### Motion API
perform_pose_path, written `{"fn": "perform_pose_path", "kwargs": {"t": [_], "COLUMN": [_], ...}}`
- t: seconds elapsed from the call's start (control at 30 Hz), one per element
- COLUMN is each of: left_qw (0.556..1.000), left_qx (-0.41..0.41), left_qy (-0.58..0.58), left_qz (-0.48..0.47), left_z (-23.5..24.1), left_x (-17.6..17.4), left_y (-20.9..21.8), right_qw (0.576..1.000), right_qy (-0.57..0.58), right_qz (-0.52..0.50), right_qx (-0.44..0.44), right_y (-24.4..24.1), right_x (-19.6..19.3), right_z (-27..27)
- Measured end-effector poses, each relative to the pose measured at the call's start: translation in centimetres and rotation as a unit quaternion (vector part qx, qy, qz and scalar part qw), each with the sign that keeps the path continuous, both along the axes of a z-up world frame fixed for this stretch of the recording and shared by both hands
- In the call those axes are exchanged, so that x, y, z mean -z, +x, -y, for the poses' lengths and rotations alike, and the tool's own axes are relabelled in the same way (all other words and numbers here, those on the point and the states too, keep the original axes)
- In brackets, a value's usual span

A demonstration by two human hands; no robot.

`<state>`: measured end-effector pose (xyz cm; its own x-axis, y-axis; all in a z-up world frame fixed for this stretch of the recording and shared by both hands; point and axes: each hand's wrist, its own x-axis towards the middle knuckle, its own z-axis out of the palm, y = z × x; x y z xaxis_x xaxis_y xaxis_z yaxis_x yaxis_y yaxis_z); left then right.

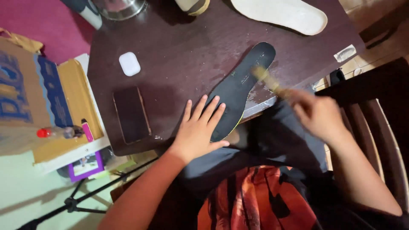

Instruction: The person scrubs a black shoe insole with a toothbrush, repeatedly dipping the brush into a bowl of liquid and brushing the surface. They hold the insole steady with one hand while scrubbing with the other.

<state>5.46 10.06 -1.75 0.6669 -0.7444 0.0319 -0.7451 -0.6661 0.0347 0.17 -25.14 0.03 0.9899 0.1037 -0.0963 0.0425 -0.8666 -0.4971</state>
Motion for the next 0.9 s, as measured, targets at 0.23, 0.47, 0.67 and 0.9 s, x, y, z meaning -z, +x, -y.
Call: {"fn": "perform_pose_path", "kwargs": {"t": [0.23,0.47,0.67,0.9], "left_qw": [0.999,0.999,0.986,0.989], "left_qx": [-0.016,-0.036,-0.062,-0.074], "left_qy": [0.025,0.006,-0.063,-0.093], "left_qz": [0.013,-0.036,-0.139,-0.088], "left_z": [0.8,0.8,-0.8,-0.7], "left_x": [0.2,0.4,-1.2,0.3], "left_y": [-0.8,-0.8,-1.3,-1.8], "right_qw": [0.999,0.999,0.999,0.980], "right_qy": [-0.038,0.017,-0.030,-0.173], "right_qz": [0.016,-0.013,-0.005,0.021], "right_qx": [0.005,-0.036,0.035,0.094], "right_y": [0.2,0.4,0.3,-1.2], "right_x": [-0.1,-1.3,-2.2,0.3], "right_z": [-0.6,-0.5,-3.7,-1.3]}}
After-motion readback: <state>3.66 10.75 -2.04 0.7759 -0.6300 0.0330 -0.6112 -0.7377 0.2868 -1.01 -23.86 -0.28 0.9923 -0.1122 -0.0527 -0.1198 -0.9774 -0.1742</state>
